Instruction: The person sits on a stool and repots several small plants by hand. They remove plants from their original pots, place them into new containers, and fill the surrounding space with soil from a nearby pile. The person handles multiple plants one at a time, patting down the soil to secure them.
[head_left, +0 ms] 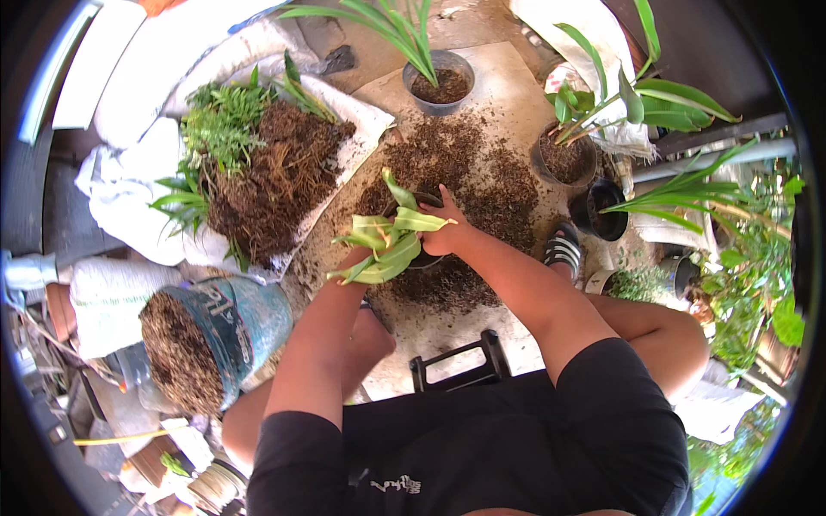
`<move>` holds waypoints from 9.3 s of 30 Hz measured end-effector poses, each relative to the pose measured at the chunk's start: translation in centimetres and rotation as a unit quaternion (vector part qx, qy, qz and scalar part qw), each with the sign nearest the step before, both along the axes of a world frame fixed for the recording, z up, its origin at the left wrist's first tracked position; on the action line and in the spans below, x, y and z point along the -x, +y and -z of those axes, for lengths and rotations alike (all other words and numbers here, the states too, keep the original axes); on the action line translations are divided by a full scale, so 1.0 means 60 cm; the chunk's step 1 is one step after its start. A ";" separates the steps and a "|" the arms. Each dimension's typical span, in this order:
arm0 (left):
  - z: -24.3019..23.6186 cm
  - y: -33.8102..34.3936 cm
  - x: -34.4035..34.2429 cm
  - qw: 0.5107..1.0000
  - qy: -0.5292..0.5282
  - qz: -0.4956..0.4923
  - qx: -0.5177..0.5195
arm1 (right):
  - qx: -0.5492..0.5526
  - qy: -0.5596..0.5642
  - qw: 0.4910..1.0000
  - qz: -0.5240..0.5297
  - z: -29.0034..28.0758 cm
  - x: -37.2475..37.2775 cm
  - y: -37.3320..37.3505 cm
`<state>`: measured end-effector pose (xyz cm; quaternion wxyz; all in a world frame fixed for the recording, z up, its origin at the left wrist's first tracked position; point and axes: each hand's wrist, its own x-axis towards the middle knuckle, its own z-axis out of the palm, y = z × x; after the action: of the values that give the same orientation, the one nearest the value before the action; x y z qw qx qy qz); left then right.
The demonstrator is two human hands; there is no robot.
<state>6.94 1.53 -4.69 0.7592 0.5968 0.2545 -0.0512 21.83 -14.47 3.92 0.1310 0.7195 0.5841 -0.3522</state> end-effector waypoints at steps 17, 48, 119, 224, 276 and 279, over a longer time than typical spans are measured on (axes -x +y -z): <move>0.026 0.004 -0.009 0.994 0.008 0.070 -0.081 | 0.073 -0.051 0.996 0.007 -0.010 0.037 -0.018; 0.074 -0.009 -0.007 0.887 0.041 0.194 -0.416 | -0.120 0.058 0.942 -0.308 -0.004 0.041 -0.006; 0.003 0.002 0.001 0.985 -0.012 -0.047 0.168 | 0.065 -0.046 0.959 -0.270 -0.019 -0.058 0.053; -0.291 -0.082 -0.213 0.980 0.060 -0.177 -0.074 | -0.302 0.374 0.492 0.726 -0.112 -0.120 -0.150; -0.245 -0.316 -0.136 0.893 0.118 -0.301 0.312 | -0.080 0.225 0.789 0.566 0.076 0.090 -0.305; -0.181 -0.263 -0.035 0.956 0.134 -0.214 0.148 | -0.091 0.402 0.594 0.691 -0.047 0.150 -0.187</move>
<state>9.07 -14.26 6.18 0.7912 0.3967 0.4654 -0.0040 12.86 -25.71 6.77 -0.4658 0.7015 -0.0650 -0.5355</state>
